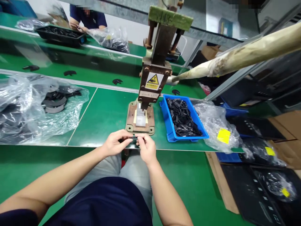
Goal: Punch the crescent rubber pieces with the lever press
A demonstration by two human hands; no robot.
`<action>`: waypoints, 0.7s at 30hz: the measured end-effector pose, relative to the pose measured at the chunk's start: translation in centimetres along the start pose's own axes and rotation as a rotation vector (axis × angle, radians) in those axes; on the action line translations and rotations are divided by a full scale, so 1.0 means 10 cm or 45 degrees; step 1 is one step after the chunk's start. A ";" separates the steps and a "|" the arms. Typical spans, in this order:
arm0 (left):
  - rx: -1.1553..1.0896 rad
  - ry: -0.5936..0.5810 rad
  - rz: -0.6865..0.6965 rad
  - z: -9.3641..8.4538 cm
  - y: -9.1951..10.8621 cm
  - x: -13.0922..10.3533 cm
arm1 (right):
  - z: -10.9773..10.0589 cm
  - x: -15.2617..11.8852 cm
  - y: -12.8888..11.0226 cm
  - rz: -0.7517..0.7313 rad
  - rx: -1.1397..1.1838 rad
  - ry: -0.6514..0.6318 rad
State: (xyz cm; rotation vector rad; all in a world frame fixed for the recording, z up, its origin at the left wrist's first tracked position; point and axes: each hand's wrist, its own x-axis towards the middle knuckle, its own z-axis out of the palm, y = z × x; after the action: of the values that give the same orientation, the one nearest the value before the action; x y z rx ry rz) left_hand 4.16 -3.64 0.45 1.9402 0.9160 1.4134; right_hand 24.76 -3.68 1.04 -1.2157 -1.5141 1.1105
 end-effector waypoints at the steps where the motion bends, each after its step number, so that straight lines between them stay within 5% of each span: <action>1: 0.002 -0.003 -0.010 0.00 0.00 0.00 | 0.01 0.00 0.03 0.004 0.003 0.009; 9: 0.059 -0.021 0.007 0.04 0.00 0.00 | 0.02 -0.05 0.13 -0.026 -0.034 -0.003; 13: 0.151 0.021 -0.061 -0.09 -0.08 0.17 | -0.20 0.02 0.00 -0.106 -0.092 0.036; 17: 0.330 0.133 -0.145 -0.25 -0.30 0.59 | -0.81 0.41 -0.54 -0.450 -0.140 0.352; 21: 0.544 -0.001 -0.089 -0.27 -0.49 0.99 | -1.40 0.96 -1.53 -1.063 -0.056 0.423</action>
State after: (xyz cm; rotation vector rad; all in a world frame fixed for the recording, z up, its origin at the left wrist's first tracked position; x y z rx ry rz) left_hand 2.64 7.29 3.15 2.1826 1.3597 1.2499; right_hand 33.88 5.57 19.93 -0.6232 -1.5486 0.3040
